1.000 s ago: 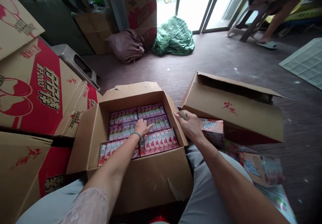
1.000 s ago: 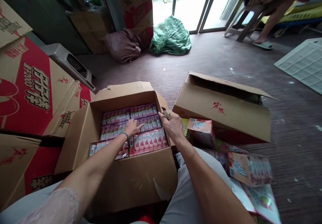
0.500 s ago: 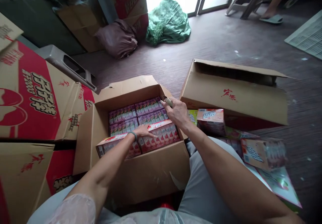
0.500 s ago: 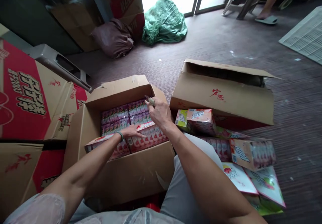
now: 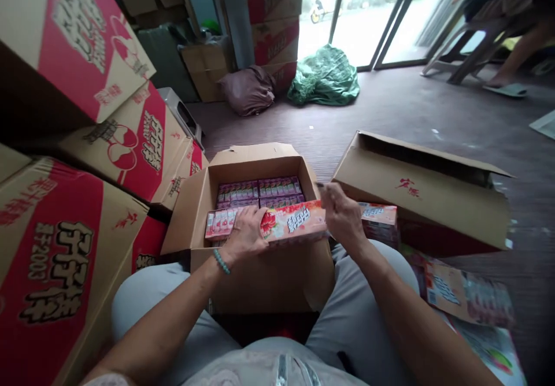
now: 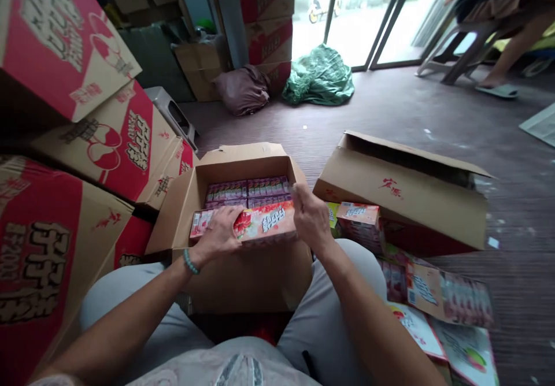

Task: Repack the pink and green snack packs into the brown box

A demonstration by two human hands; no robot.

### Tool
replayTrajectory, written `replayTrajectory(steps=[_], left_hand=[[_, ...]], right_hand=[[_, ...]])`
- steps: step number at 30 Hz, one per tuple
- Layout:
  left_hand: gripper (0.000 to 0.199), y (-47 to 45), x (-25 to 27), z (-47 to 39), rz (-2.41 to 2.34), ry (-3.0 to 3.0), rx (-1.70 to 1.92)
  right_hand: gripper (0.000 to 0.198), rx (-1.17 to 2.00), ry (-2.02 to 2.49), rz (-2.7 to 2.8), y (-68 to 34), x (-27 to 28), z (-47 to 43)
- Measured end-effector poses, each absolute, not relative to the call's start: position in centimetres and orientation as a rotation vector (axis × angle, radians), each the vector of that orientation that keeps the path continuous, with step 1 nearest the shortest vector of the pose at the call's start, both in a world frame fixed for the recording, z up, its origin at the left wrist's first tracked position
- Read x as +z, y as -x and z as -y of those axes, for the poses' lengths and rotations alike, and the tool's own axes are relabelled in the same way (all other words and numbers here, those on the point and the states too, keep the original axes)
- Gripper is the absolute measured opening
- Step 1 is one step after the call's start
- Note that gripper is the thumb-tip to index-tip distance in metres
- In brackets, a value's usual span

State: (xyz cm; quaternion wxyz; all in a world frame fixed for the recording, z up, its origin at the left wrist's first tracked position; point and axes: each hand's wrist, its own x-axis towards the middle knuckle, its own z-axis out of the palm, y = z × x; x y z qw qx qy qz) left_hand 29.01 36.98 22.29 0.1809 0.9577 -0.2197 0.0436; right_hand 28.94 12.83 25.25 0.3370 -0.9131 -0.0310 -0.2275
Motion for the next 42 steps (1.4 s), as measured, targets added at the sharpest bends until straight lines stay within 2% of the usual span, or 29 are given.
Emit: replayTrajectory(steps=[3,6,12,20,26,34,38,39,40,42], left_hand=[[0.076,-25.3,20.5,-39.0,0.557,-2.626,0.21],[0.08,-22.9,18.1,-40.1,0.553,-2.524,0.324],[0.072,-22.3,15.7,-40.5,0.499,-2.359,0.519],[0.055,-23.0,15.0,-40.3,0.507,-2.291,0.601],[0.049,-23.2,15.2,-39.7,0.5,-2.302,0.635],[0.06,-23.8,16.0,-39.9,0.475,-2.28,0.53],[0.057,-24.2,15.5,-40.1,0.435,-2.308,0.561],[0.058,-24.3,15.3,-40.1,0.442,-2.323,0.58],[0.06,-24.4,15.1,-40.0,0.458,-2.336,0.603],[0.061,-24.6,14.7,-39.9,0.487,-2.35,0.657]], right_hand=[[0.025,-0.315,2.796,0.524,-26.1,25.2,-15.0],[0.02,-0.096,2.995,0.8,-24.5,24.8,-18.1],[0.021,0.095,3.053,1.137,-23.2,26.1,-25.0],[0.03,0.225,3.234,1.183,-22.3,26.5,-28.3],[0.028,0.214,3.312,1.202,-22.2,26.3,-25.1],[0.033,0.313,3.48,0.898,-23.6,28.3,-12.2],[0.023,0.21,3.447,0.413,-23.8,29.9,-8.7],[0.024,0.145,3.385,0.347,-23.5,30.0,-9.0],[0.034,0.088,3.306,0.356,-23.1,29.8,-9.8],[0.073,0.06,3.132,0.561,-22.9,28.5,-12.5]])
